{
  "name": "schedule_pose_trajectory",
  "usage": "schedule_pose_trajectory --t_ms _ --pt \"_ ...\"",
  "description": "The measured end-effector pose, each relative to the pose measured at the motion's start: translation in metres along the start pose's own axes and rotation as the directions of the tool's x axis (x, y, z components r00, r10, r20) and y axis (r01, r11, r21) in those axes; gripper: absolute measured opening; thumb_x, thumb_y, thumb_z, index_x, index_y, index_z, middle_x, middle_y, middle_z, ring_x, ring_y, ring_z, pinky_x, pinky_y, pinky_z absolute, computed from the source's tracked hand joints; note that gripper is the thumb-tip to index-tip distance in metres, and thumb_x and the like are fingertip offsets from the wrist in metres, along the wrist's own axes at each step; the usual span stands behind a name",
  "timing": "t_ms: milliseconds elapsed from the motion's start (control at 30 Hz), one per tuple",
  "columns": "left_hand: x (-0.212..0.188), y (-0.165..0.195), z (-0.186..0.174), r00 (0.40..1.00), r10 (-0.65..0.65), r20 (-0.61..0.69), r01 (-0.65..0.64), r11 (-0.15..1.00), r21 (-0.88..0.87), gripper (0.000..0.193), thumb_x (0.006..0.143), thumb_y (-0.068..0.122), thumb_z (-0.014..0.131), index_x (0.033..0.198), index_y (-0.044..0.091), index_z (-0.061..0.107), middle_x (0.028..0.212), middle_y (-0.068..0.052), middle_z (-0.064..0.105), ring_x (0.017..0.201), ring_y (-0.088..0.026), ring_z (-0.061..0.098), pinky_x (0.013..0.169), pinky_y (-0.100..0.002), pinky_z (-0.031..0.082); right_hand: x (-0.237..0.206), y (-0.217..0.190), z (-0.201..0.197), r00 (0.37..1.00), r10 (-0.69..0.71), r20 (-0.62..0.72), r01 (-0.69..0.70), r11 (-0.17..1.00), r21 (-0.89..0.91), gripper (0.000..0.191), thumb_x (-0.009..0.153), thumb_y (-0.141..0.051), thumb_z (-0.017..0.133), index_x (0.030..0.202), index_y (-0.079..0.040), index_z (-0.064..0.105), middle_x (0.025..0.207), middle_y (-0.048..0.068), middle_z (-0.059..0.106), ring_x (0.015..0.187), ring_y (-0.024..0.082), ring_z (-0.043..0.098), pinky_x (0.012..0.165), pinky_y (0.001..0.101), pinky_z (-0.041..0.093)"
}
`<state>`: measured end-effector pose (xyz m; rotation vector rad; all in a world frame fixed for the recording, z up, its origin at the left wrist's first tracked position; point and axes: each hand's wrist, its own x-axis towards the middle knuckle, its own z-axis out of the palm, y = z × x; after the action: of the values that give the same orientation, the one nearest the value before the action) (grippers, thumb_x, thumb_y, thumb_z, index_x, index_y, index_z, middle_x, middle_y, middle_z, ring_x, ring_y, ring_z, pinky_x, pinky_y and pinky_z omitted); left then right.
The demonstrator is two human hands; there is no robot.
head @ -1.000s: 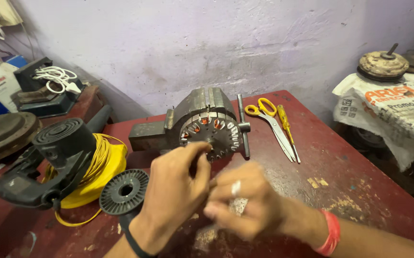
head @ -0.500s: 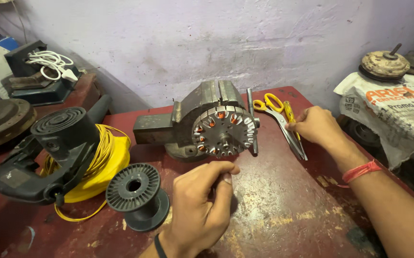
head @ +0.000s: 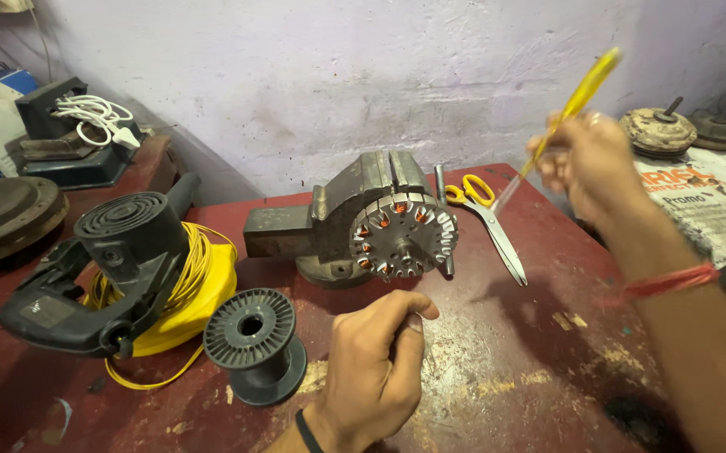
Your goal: The person winds copper wire around the slots of a motor armature held in a bench vise. They use a yellow-handled screwdriver to press the wire into the slots and rotate the armature to access different positions. The person continues winding and adjusting the wire throughout the clip.
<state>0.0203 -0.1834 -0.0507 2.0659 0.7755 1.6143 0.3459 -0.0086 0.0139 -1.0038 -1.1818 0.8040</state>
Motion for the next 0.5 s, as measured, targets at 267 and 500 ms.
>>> schedule_pose_trajectory --t_ms 267,500 --pt "-0.002 -0.004 -0.002 0.999 0.049 0.001 -0.049 0.999 -0.023 0.013 0.089 -0.002 0.056 0.094 0.001 0.068 0.067 -0.009 0.060 0.053 -0.019 0.063 0.053 -0.031 0.048 -0.037 -0.121 0.074 0.816 -0.413 0.404 0.330 0.907 0.260 0.029 0.117 -0.015 0.049 0.098 0.001 0.063 0.090 0.021 0.070 0.064 0.024 0.066 0.057 0.0325 0.050" --pt "-0.005 -0.011 -0.002 0.996 0.083 -0.020 -0.082 0.996 0.024 0.010 0.084 -0.002 0.060 0.089 0.003 0.067 0.072 -0.010 0.068 0.055 -0.020 0.065 0.054 -0.032 0.050 -0.029 -0.096 0.108 0.721 -0.420 0.551 0.320 0.907 0.272 0.032 0.119 -0.020 0.055 0.096 0.004 0.059 0.084 0.021 0.067 0.058 0.024 0.064 0.050 0.0331 0.050"
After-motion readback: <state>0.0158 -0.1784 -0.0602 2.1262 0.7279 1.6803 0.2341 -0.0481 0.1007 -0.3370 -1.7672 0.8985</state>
